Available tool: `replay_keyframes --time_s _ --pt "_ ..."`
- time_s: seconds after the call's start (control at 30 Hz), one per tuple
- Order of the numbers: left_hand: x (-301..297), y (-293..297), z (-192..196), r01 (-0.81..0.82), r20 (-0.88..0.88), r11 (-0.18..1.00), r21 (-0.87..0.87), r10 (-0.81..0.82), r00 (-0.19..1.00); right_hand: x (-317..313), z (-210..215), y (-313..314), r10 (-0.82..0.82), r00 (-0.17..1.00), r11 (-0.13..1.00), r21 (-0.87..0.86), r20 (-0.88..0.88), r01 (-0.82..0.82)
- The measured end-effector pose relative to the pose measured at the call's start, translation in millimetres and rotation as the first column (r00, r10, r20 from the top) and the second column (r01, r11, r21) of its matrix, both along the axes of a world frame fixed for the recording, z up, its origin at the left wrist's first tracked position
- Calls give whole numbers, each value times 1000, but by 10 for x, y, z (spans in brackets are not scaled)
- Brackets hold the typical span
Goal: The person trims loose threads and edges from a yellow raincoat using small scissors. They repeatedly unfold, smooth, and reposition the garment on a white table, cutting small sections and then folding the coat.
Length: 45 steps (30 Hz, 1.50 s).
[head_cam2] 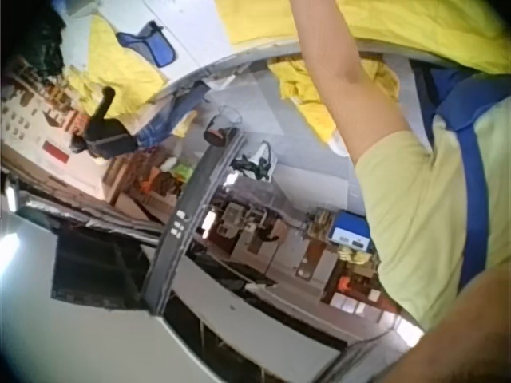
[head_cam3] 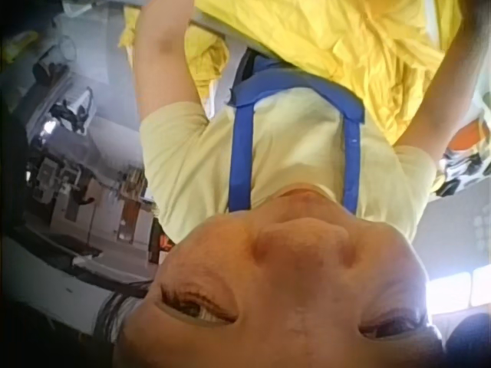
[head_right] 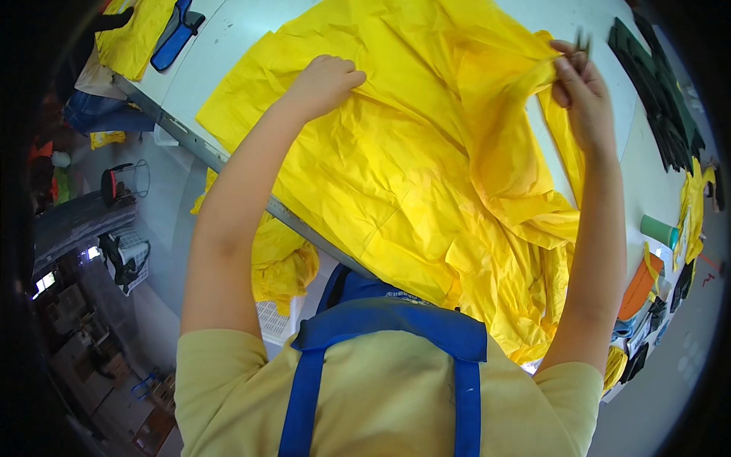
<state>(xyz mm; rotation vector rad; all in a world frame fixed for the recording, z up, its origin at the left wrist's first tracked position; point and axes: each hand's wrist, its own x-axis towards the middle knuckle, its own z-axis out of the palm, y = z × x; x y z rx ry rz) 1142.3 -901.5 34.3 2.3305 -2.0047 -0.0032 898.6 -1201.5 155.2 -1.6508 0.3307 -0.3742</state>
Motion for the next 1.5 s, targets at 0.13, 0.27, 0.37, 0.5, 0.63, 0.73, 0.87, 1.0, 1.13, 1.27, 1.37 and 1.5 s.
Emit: replay_keyframes --time_s 0.13,0.27,0.37,0.5,0.63,0.73,0.87,1.0,1.13,1.27,1.37,1.5 --pt "-345 820 254 93 49 859 -503 -79 996 -116 208 -353 -17 985 995 99 171 0" --pt "-1017 1687 61 -155 -148 904 -399 104 983 -60 304 -253 272 957 962 -25 98 -271" --pt "-1381 1964 -294 -386 -236 903 -188 339 910 83 176 300 277 921 898 -268 -272 -349" --pt "-1647 1505 -115 -614 -470 737 -283 451 759 301 -6 928 377 853 866 -189 -361 -463" --pt "-2119 1028 29 -631 -578 735 248 635 513 386 -84 1068 377 816 872 -128 -439 -472" --pt "-2238 921 -163 -696 -544 689 200 669 506 341 -193 1043 386 866 850 -240 -318 -468" --pt "-2189 914 -294 -732 -631 659 176 646 430 298 -185 1086 428 862 886 -61 -272 -459" --pt "-2171 936 -377 -768 -775 632 105 535 335 257 -208 1084 450 820 891 114 -353 -440" --pt "-2153 888 -173 -835 -898 547 -55 338 281 262 -73 1295 534 763 831 63 -363 -552" --pt "-2113 769 292 -845 -906 457 -278 167 389 276 -83 1556 782 541 492 -227 -310 -840" --pt "-2114 746 530 -817 -889 466 -340 125 441 244 -42 1701 691 562 611 -48 -454 -790" --pt "-2113 716 661 -745 -831 497 -445 81 551 191 -74 1701 703 601 688 149 -381 -710"
